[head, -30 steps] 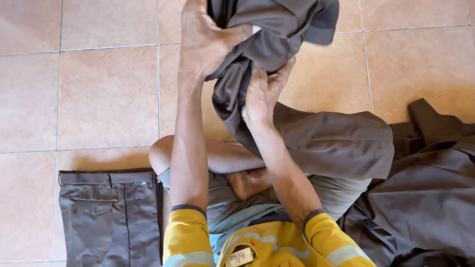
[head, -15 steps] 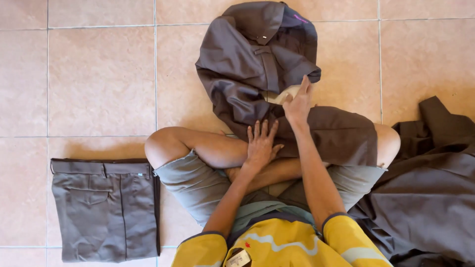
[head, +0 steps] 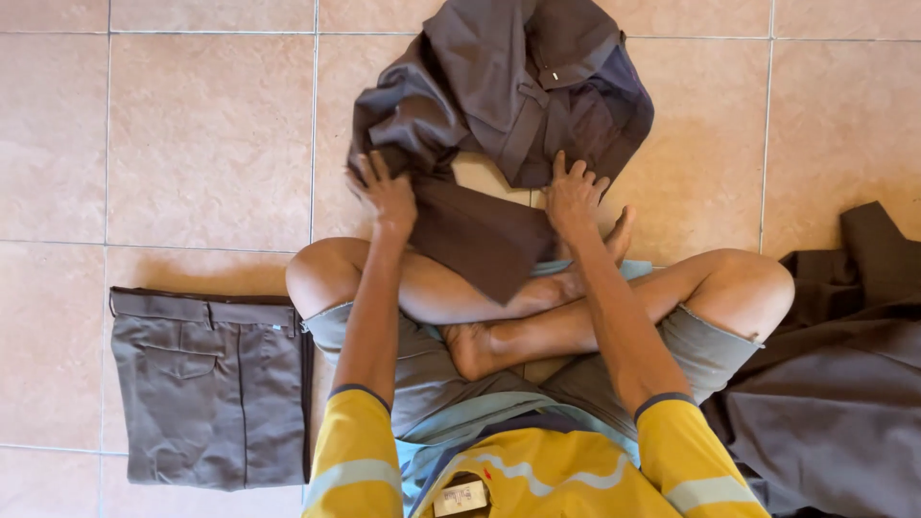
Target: A person sitting on the floor folds multiple pairs of brown pants.
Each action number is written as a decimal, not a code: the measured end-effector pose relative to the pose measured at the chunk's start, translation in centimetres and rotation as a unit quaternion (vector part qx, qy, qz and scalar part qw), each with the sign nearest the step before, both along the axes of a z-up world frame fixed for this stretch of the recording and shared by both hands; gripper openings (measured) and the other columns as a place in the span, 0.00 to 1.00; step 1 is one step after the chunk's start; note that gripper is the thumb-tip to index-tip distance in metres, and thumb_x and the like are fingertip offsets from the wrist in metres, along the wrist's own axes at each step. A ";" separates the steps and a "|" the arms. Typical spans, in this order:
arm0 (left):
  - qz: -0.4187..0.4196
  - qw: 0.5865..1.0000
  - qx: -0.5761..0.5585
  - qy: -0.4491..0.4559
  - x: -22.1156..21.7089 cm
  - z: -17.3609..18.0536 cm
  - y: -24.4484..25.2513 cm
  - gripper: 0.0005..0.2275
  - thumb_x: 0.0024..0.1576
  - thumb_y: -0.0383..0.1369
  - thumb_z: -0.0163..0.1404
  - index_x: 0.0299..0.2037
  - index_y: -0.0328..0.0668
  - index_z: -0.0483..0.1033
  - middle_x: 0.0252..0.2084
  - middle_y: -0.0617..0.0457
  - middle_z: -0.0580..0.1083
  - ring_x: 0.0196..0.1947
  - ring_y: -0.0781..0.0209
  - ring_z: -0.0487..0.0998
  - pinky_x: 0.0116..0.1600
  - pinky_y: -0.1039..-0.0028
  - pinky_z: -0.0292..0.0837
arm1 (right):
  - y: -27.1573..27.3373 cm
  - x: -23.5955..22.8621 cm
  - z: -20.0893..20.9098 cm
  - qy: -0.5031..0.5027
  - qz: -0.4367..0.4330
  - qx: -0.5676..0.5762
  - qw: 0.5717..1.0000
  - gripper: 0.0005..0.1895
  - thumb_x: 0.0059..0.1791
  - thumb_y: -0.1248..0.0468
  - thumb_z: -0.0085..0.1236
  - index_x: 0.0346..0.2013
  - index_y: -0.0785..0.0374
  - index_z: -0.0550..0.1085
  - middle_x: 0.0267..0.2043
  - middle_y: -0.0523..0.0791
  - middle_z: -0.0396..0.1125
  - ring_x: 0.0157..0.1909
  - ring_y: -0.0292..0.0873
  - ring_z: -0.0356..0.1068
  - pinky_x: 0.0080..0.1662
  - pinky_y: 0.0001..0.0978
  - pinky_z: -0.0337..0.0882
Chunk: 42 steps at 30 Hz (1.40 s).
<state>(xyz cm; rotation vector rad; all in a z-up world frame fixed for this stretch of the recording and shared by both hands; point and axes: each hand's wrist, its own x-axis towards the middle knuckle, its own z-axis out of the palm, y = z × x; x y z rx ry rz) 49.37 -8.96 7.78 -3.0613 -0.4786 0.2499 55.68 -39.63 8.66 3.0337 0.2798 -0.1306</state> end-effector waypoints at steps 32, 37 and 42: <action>-0.154 0.969 -0.027 -0.193 -5.5 1.2 -11.0 0.18 0.48 0.52 0.57 0.30 0.44 0.76 0.24 0.49 0.72 0.27 0.47 0.78 0.33 0.57 0.69 | 0.4 0.0 1.0 0.130 -0.134 0.628 0.755 0.30 0.56 0.52 0.64 0.70 0.53 0.66 0.69 0.53 0.61 0.66 0.59 0.65 0.59 0.54 0.72; -0.115 0.972 -0.068 -0.194 -5.4 1.5 -12.8 0.17 0.48 0.51 0.57 0.29 0.46 0.76 0.21 0.52 0.73 0.23 0.50 0.79 0.30 0.59 0.72 | -0.5 -0.8 3.1 0.096 -0.171 0.690 0.697 0.02 0.46 0.63 0.63 0.30 0.54 0.77 0.25 0.34 0.59 0.27 0.28 0.58 0.27 0.19 0.57; -0.139 0.968 -0.118 -0.174 -8.5 3.0 -17.8 0.16 0.48 0.52 0.54 0.27 0.49 0.74 0.19 0.53 0.73 0.21 0.49 0.80 0.28 0.58 0.73 | -1.1 -0.8 6.8 0.086 -0.194 0.793 0.570 0.21 0.50 0.54 0.59 0.53 0.60 0.70 0.32 0.40 0.61 0.30 0.31 0.68 0.27 0.19 0.69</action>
